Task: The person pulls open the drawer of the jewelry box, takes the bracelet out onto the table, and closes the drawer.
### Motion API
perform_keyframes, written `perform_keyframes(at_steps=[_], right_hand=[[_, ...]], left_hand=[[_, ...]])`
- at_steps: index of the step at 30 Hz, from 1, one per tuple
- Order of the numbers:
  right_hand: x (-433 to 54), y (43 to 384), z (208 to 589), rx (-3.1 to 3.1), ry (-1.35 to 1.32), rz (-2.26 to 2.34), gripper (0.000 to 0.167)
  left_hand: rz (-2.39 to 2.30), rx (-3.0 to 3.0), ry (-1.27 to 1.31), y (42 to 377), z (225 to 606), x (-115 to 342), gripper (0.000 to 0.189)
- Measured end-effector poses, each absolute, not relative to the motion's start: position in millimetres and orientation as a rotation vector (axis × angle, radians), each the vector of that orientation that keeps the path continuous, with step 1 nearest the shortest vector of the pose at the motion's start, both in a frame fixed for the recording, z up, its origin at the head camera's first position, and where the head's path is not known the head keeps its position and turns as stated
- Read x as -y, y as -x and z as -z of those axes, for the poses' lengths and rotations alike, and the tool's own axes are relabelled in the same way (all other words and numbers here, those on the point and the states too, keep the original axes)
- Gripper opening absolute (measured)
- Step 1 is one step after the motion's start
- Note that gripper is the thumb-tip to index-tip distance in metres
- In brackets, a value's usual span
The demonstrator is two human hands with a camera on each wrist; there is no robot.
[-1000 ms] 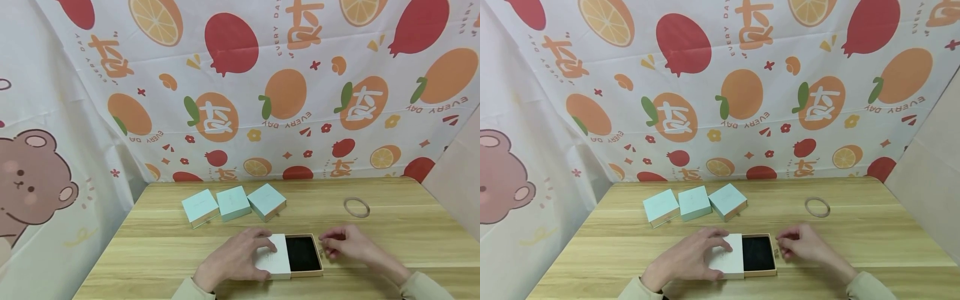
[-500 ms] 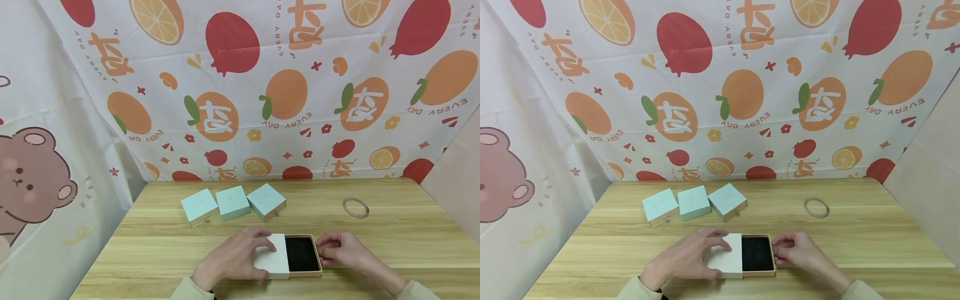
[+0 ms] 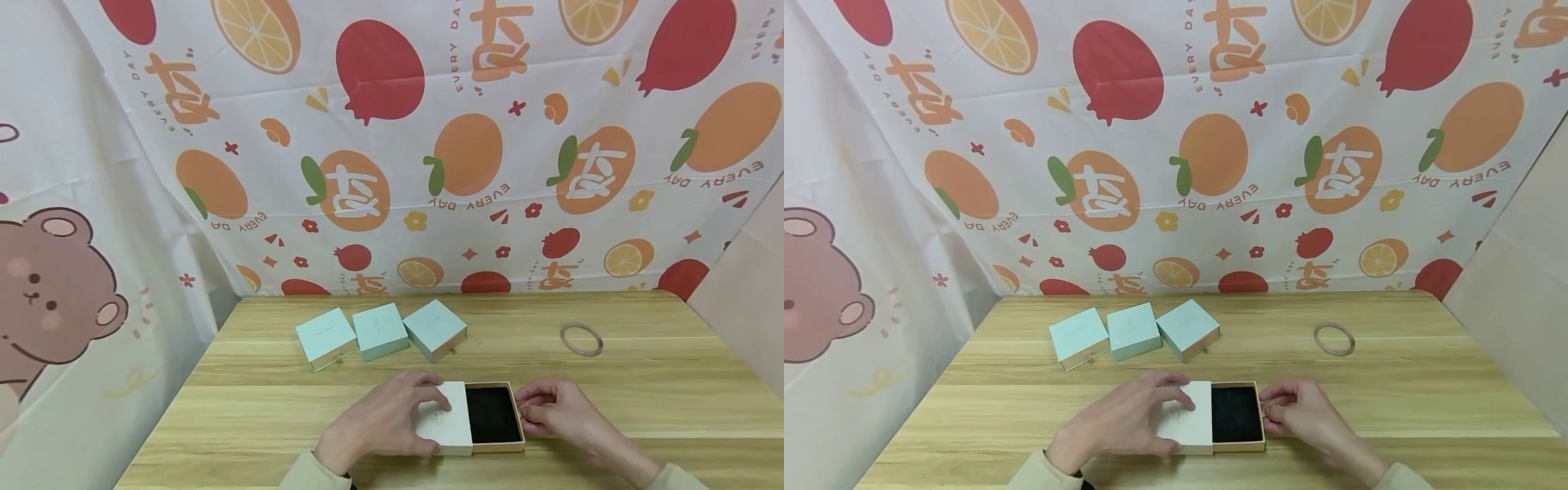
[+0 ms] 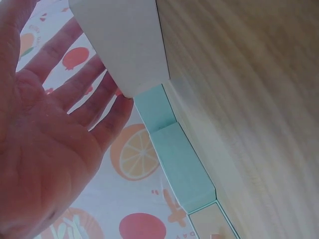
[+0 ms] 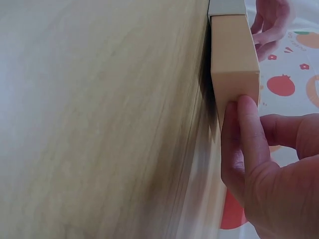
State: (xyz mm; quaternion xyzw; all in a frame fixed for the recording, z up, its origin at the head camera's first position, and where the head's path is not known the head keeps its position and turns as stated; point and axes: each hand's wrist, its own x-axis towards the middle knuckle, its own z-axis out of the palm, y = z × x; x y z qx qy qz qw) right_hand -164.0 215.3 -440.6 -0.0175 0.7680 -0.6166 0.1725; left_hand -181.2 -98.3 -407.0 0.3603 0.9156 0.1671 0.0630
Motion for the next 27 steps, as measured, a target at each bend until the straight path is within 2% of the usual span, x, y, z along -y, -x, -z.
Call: perform_keyframes(at_steps=[27], right_hand=[[-207.2, 156.5, 441.6, -2.196, -0.020, 1.773, 0.030]], left_hand=[[-0.543, -2.752, -1.081, 182.7, 410.2, 98.6, 0.042]])
